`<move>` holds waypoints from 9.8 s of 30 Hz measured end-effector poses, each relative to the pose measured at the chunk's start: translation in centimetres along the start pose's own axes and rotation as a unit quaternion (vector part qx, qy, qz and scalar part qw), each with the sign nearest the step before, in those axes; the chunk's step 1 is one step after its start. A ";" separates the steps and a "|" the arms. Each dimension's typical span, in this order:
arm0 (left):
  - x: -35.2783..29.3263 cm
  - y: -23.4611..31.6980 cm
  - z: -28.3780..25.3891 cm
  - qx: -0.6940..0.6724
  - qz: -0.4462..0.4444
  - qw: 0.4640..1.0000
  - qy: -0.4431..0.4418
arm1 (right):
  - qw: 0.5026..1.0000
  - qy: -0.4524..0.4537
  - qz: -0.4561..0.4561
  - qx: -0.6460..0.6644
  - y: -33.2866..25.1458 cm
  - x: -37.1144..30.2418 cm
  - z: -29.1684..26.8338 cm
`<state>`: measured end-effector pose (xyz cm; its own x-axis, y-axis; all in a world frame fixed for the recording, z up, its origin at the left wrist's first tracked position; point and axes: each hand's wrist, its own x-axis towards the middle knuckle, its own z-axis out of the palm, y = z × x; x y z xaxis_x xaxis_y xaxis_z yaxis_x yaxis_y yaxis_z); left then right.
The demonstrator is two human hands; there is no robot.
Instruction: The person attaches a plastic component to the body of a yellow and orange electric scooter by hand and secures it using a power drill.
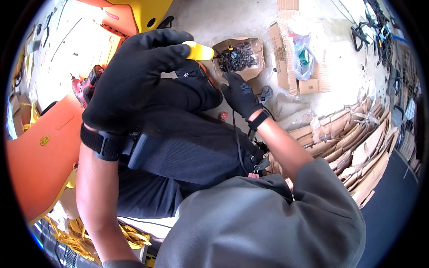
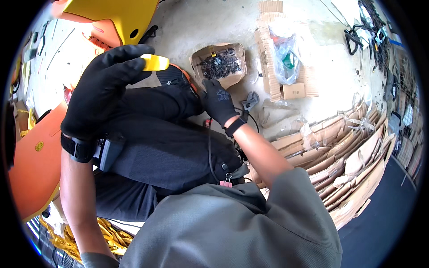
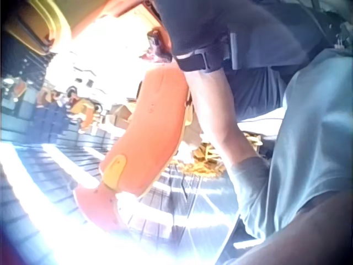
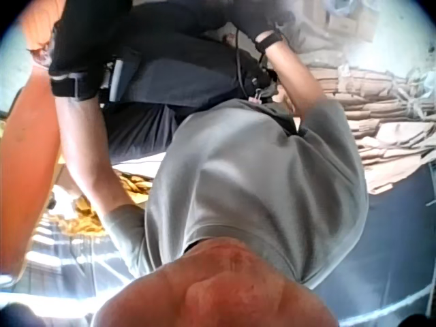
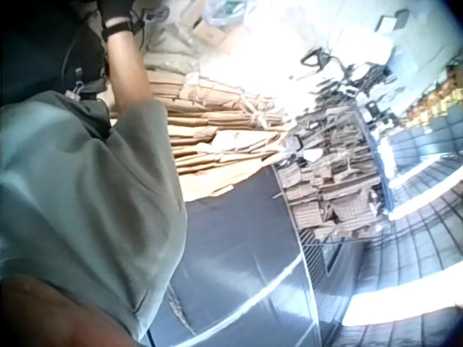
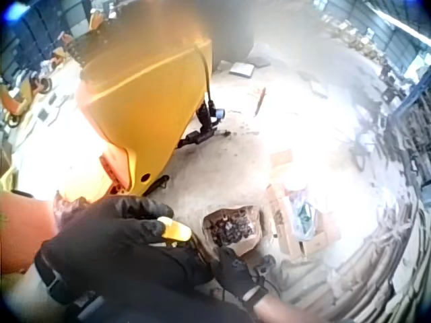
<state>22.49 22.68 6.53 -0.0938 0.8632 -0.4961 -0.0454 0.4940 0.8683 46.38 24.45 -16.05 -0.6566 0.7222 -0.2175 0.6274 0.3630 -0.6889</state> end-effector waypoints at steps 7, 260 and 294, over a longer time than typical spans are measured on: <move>2.4 0.0 2.2 0.131 0.024 0.986 -0.099 | 0.658 -0.109 0.143 0.731 -6.8 -0.4 -8.5; -5.2 -2.4 -7.2 -0.287 0.201 0.929 0.122 | 0.938 0.091 -0.255 0.216 -27.3 8.6 -11.6; -5.6 -1.7 -6.9 -0.308 0.178 0.926 0.124 | 0.948 0.044 -0.259 0.179 -26.5 9.0 -12.1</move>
<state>16.25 16.26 7.86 -0.4342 0.8718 -0.2267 -0.5193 -0.0366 0.8538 28.94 28.48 8.62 -0.7907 0.5535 0.2615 0.0379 0.4707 -0.8815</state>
